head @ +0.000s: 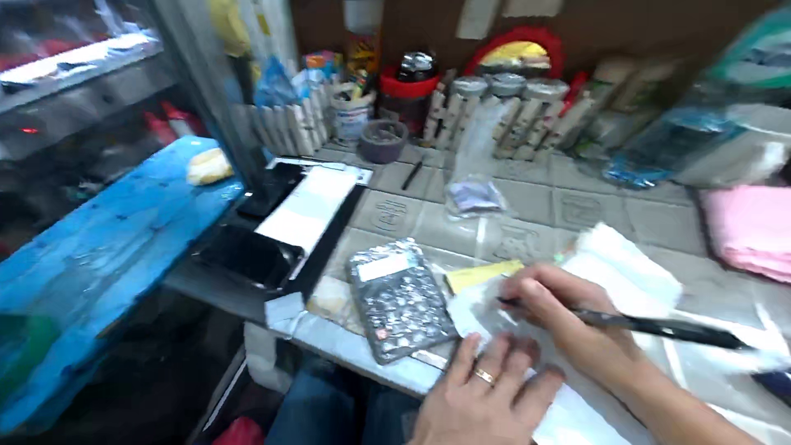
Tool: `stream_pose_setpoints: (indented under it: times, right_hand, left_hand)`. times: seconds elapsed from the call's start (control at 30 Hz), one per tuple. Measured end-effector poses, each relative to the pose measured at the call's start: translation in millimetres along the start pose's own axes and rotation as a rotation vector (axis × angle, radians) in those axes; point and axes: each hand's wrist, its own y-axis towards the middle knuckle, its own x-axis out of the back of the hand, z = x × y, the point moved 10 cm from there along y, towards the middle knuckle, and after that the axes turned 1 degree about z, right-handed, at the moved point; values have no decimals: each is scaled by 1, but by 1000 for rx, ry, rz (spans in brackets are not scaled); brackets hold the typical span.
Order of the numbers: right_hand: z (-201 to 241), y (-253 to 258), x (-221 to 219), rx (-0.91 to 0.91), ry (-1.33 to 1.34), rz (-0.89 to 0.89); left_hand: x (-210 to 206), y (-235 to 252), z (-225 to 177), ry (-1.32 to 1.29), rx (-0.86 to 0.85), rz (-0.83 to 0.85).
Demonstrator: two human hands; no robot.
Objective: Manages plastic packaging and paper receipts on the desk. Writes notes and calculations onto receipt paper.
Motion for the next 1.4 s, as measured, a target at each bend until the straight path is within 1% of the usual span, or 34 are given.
stream_pose_setpoints:
  times: [0.13,0.23,0.33,0.53,0.77,1.0,1.17,1.3,1.4]
  right_hand:
    - [-1,2,1,-58,15,-21]
    - [-6,5,4,-59,35,-39]
    - [-8,6,4,-78,23,-20]
    - [-4,8,-1,-11,20,41]
    - [0,8,-6,31,-6,80]
    - [0,9,-7,23,6,92]
    - [-3,12,1,6,47,63]
    - [1,15,16,40,150,18]
    - [1,13,17,8,147,0]
  left_hand:
    - [-3,-1,0,109,-36,-31]
    - [-1,-1,3,103,-27,-43]
    - [-1,0,3,90,-34,-27]
    - [-1,0,4,79,-24,-7]
    - [3,-1,3,73,-26,-55]
    - [5,-2,2,83,-42,-75]
    - [4,0,1,71,-46,-45]
    - [1,2,3,32,-73,40]
    - [5,4,7,-56,-121,134]
